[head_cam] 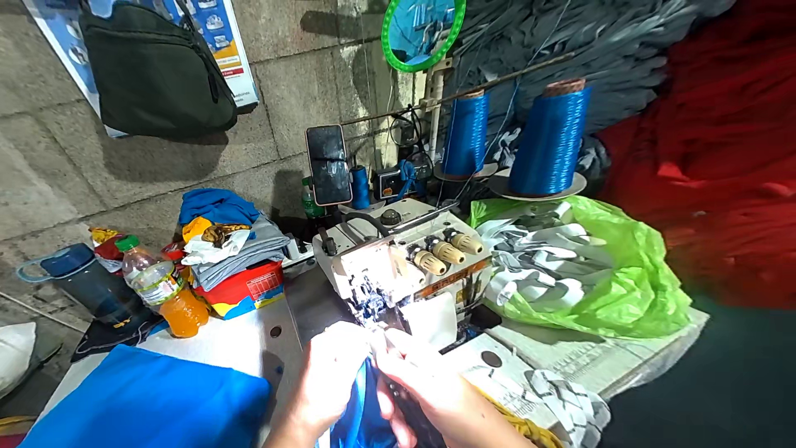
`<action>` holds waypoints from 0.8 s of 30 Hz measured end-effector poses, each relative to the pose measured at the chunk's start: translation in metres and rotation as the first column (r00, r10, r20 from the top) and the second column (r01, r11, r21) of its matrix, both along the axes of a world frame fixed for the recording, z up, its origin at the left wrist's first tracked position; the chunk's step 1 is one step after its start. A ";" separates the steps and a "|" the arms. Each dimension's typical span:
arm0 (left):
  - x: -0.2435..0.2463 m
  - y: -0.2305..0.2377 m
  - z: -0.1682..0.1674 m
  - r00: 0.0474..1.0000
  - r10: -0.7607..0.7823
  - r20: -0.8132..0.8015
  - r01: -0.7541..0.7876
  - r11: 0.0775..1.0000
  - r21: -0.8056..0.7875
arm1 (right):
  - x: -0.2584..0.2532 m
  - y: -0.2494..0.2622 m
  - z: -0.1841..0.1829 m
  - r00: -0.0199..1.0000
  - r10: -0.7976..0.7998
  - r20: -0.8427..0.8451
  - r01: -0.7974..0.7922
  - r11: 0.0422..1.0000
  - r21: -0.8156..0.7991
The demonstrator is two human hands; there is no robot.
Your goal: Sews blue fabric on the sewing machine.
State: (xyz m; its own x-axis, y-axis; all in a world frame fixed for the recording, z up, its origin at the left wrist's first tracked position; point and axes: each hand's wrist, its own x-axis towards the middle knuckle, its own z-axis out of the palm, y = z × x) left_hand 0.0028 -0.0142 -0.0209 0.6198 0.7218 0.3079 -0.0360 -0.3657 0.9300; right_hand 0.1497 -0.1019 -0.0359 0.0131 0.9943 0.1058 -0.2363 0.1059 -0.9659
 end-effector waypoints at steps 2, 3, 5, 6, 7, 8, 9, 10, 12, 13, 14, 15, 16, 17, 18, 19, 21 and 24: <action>0.002 -0.002 0.001 0.999 0.031 -0.013 -0.031 0.999 -0.008 | 0.001 -0.002 0.002 1.000 0.025 -0.017 -0.025 1.000 -0.001; 0.003 -0.002 0.002 0.999 0.048 -0.023 -0.048 0.999 -0.012 | 0.001 -0.003 0.004 1.000 0.022 -0.021 -0.022 1.000 -0.017; 0.004 -0.003 0.001 0.997 0.068 -0.037 -0.067 0.998 0.013 | 0.000 -0.005 0.009 1.000 -0.008 -0.016 0.007 0.998 -0.056; 0.004 -0.002 0.000 0.997 0.074 -0.040 -0.072 0.997 0.037 | -0.001 -0.004 0.009 1.000 -0.016 -0.019 0.015 0.997 -0.077; 0.004 -0.002 -0.001 0.996 0.079 -0.037 -0.077 0.996 0.053 | -0.001 -0.003 0.009 0.999 -0.017 -0.030 0.014 0.995 -0.098; 0.004 -0.002 -0.002 0.996 0.082 -0.033 -0.080 0.995 0.063 | -0.001 -0.002 0.008 0.999 -0.013 -0.032 0.010 0.994 -0.111; 0.005 -0.002 -0.003 0.996 0.086 -0.031 -0.083 0.994 0.069 | 0.000 -0.001 0.008 1.000 -0.010 -0.028 0.007 0.992 -0.123; 0.005 -0.002 -0.004 0.995 0.091 -0.032 -0.088 0.993 0.077 | 0.000 -0.001 0.009 1.000 -0.011 -0.020 0.008 0.991 -0.137; 0.005 -0.002 -0.005 0.994 0.105 -0.039 -0.102 0.991 0.090 | 0.000 -0.002 0.012 1.000 0.000 -0.012 -0.002 0.988 -0.157; 0.005 -0.002 -0.005 0.992 0.115 -0.048 -0.110 0.989 0.095 | 0.000 -0.002 0.013 1.000 0.003 -0.017 -0.006 0.986 -0.165; 0.006 -0.002 -0.005 0.991 0.123 -0.057 -0.117 0.988 0.097 | 0.000 -0.002 0.014 1.000 0.003 -0.026 -0.008 0.986 -0.168; 0.006 -0.002 -0.004 0.990 0.129 -0.062 -0.122 0.987 0.105 | 0.000 -0.002 0.015 0.999 0.004 -0.035 -0.010 0.985 -0.171; 0.006 -0.003 -0.004 0.989 0.134 -0.065 -0.126 0.985 0.116 | 0.000 -0.002 0.015 0.999 0.004 -0.041 -0.012 0.984 -0.177; 0.006 -0.003 -0.004 0.989 0.136 -0.063 -0.127 0.983 0.129 | 0.000 -0.002 0.015 0.999 0.008 -0.043 -0.016 0.983 -0.183; 0.005 -0.003 -0.004 0.989 0.137 -0.059 -0.128 0.982 0.142 | 0.000 -0.002 0.016 0.998 0.013 -0.053 -0.023 0.982 -0.187; 0.005 -0.003 -0.005 0.988 0.141 -0.063 -0.130 0.980 0.150 | 0.000 -0.002 0.016 0.997 0.014 -0.071 -0.028 0.980 -0.195; 0.005 -0.004 -0.005 0.984 0.154 -0.087 -0.141 0.980 0.139 | 0.000 -0.002 0.017 0.994 0.019 -0.112 -0.041 0.978 -0.205; 0.005 -0.004 -0.006 0.978 0.179 -0.104 -0.159 0.972 0.173 | -0.002 -0.002 0.018 0.991 0.002 -0.137 -0.031 0.978 -0.208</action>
State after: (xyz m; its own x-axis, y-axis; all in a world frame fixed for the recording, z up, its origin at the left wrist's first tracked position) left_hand 0.0083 -0.0180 -0.0273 0.5320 0.7654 0.3622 0.1458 -0.5041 0.8513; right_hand 0.1481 -0.1038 -0.0181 -0.0034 0.9943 -0.1062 -0.3664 -0.1001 -0.9250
